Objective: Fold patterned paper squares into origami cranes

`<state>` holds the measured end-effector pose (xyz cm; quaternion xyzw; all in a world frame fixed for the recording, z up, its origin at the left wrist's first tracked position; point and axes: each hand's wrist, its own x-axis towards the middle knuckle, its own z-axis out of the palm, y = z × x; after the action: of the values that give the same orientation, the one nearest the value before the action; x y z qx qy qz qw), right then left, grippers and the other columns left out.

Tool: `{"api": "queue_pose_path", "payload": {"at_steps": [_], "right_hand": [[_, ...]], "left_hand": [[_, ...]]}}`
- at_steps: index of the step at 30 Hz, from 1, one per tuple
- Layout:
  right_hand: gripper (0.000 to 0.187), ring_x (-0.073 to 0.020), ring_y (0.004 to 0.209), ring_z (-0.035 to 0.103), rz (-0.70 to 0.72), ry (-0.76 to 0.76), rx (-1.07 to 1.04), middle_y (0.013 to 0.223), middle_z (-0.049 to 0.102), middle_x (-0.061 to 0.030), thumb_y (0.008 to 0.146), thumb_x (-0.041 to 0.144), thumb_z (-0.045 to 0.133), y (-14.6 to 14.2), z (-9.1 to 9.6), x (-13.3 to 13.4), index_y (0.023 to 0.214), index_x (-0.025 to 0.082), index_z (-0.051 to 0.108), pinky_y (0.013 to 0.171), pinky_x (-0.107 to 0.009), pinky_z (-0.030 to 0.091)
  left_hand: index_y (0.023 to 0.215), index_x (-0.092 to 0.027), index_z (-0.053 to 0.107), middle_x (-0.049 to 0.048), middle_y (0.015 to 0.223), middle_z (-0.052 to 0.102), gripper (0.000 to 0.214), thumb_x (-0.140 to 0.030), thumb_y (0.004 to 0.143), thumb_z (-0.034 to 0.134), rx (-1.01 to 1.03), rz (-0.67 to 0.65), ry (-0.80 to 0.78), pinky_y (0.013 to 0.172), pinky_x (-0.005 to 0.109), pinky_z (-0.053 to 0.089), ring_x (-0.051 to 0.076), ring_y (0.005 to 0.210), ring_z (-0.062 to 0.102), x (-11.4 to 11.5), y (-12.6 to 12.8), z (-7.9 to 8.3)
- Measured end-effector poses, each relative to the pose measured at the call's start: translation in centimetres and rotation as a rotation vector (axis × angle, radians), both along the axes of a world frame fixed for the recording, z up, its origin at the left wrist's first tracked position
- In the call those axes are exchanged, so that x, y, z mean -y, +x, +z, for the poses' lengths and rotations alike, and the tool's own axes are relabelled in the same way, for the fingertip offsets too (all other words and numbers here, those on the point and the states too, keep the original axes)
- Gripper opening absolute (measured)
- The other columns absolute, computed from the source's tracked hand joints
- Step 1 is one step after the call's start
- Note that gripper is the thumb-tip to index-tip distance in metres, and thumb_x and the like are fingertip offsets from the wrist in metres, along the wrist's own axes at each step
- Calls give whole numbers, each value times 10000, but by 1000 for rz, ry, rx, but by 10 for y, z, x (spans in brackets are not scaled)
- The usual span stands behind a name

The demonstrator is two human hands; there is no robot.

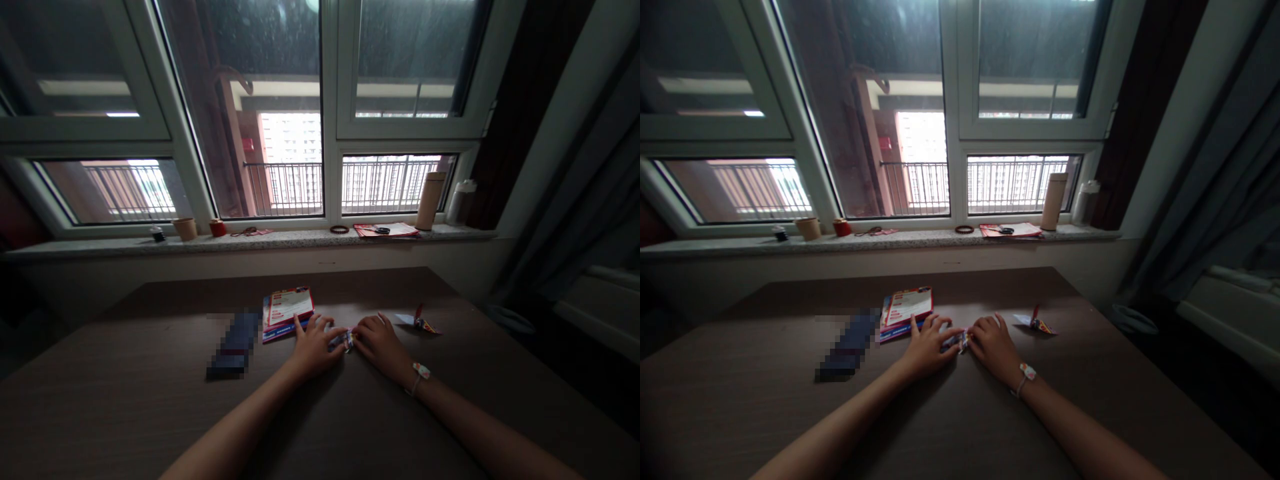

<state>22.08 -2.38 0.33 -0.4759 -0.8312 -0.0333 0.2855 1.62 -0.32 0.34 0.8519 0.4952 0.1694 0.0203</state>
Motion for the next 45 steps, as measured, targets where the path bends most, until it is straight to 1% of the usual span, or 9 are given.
{"api": "queue_pose_path", "payload": {"at_steps": [3, 6, 12, 17, 24, 29, 35, 39, 45], "right_hand": [[80, -186, 971, 557, 18, -4, -22, 939, 633, -16, 886, 251, 559, 1, -1, -2, 905, 234, 635, 1078, -480, 258], [78, -176, 955, 565, 48, 0, -29, 930, 635, -5, 877, 255, 578, 3, -4, -4, 878, 253, 656, 1079, -486, 248], [72, -166, 933, 574, 76, 1, -41, 941, 635, -7, 856, 248, 613, 7, -9, -7, 875, 262, 680, 1063, -475, 269], [64, -175, 934, 571, 86, -13, -42, 950, 631, -14, 847, 261, 630, 8, -11, -8, 876, 266, 688, 1051, -476, 282], [71, -176, 947, 564, 88, -20, -39, 963, 623, -12, 865, 261, 605, 8, -11, -7, 899, 268, 667, 1053, -458, 289], [79, -182, 945, 557, 84, -24, -30, 955, 621, -18, 872, 270, 593, 7, -9, -7, 899, 264, 667, 1048, -457, 294], [81, -183, 958, 551, 88, -16, -12, 972, 619, -20, 864, 274, 603, 7, -8, -6, 901, 271, 675, 1045, -448, 296], [61, -181, 956, 551, 73, -25, 0, 965, 618, -13, 856, 275, 615, 6, -6, -5, 868, 265, 674, 1047, -448, 292], [88, -177, 932, 557, 45, -28, -2, 949, 623, -18, 868, 291, 591, 4, -6, -5, 851, 248, 665, 1002, -411, 341]], "left_hand": [[1215, -483, 551, -10, 1340, 481, 369, -549, 853, 516, -7, 7, -7, 1017, 739, -94, 326, 1315, 298, 0, 0, 0], [1214, -481, 554, -10, 1340, 481, 371, -546, 850, 526, -9, 17, -16, 1015, 738, -101, 330, 1317, 296, 0, 0, 0], [1205, -492, 556, -3, 1334, 484, 359, -557, 854, 512, -10, 29, 8, 1005, 738, -117, 330, 1323, 293, 1, 0, 0], [1218, -499, 545, -5, 1334, 479, 373, -585, 862, 474, -17, 42, 11, 1009, 738, -110, 328, 1326, 284, 2, 0, -2], [1242, -504, 520, 4, 1369, 448, 397, -595, 861, 464, -25, 46, 9, 1017, 734, -96, 328, 1335, 274, 1, 0, -5], [1255, -512, 503, 3, 1383, 432, 403, -611, 872, 422, -29, 42, 3, 1013, 739, -90, 331, 1339, 271, 1, -1, -6], [1258, -503, 503, 6, 1394, 425, 407, -594, 863, 459, -35, 44, -16, 1020, 726, -94, 328, 1351, 253, 0, 0, -6], [1243, -509, 513, 7, 1387, 431, 396, -601, 862, 456, -25, 48, -12, 1014, 735, -86, 328, 1348, 260, 0, 0, -5], [1233, -504, 529, 7, 1387, 433, 393, -597, 855, 471, -25, 53, -8, 1012, 741, -78, 339, 1336, 275, 1, 0, -4]]}}
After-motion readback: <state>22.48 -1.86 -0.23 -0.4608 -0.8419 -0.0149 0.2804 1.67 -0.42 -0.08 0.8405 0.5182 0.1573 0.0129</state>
